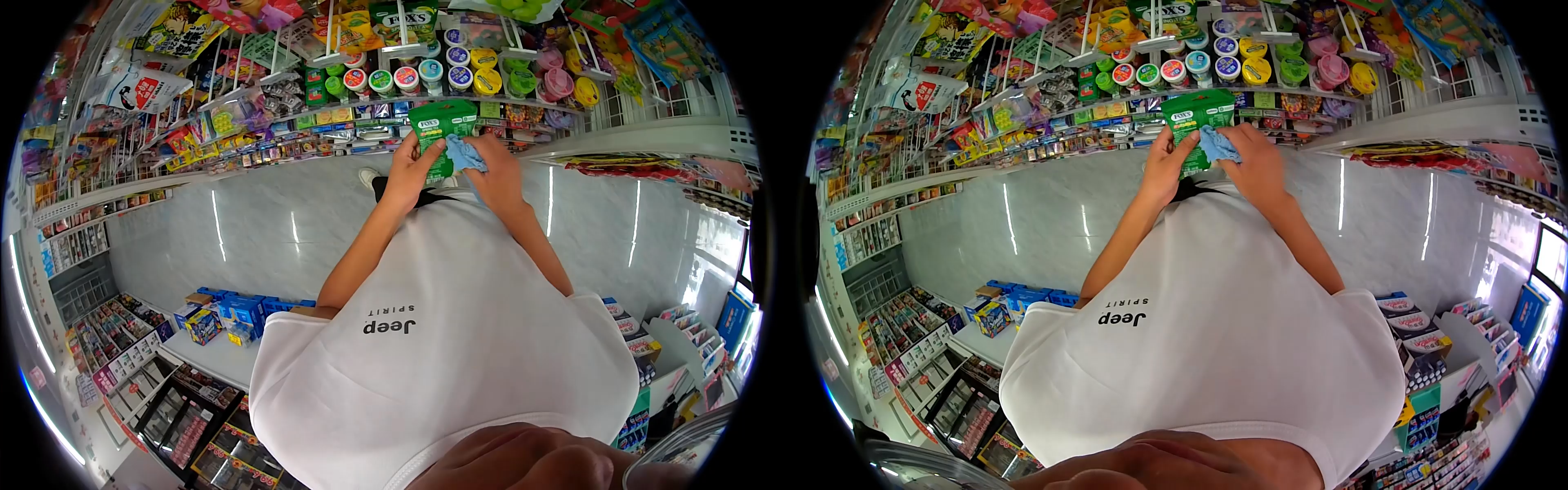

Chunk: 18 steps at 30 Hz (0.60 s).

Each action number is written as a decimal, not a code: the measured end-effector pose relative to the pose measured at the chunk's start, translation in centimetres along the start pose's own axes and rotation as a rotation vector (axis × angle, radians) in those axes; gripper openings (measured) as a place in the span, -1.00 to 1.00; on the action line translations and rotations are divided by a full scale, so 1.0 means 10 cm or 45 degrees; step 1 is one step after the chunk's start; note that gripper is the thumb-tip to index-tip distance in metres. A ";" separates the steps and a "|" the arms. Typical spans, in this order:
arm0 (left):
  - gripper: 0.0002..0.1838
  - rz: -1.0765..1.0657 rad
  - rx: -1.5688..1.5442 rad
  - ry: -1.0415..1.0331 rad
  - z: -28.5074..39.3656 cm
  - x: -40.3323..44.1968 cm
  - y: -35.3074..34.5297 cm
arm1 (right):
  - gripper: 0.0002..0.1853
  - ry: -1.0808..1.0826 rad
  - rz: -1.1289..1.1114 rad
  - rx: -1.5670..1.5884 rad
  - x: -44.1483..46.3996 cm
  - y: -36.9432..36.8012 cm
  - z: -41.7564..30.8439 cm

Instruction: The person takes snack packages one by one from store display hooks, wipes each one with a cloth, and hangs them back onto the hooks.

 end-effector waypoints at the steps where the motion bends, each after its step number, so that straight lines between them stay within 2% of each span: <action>1: -0.65 -0.007 0.026 -0.001 0.00 0.01 0.00 | -0.55 -0.003 0.070 0.002 0.01 0.04 0.04; 6: -0.66 -0.049 0.085 0.046 -0.04 -0.02 -0.07 | -0.56 -0.002 0.312 -0.062 0.17 0.25 0.17; 12: -0.71 0.006 0.100 -0.083 -0.02 0.00 -0.04 | -0.57 0.090 0.027 -0.056 0.15 0.07 -0.06; 18: -0.71 -0.034 0.066 0.065 -0.07 -0.01 -0.08 | -0.54 0.015 0.293 -0.108 0.19 0.24 0.16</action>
Point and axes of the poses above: each hand's wrist, its own x-axis towards the middle knuckle, its own y-axis out of the back of the hand, z = x × y, the point moved 7 cm from there along x, towards the middle knuckle, and after that the axes turned 15 degrees about y, right-handed, at the moved point
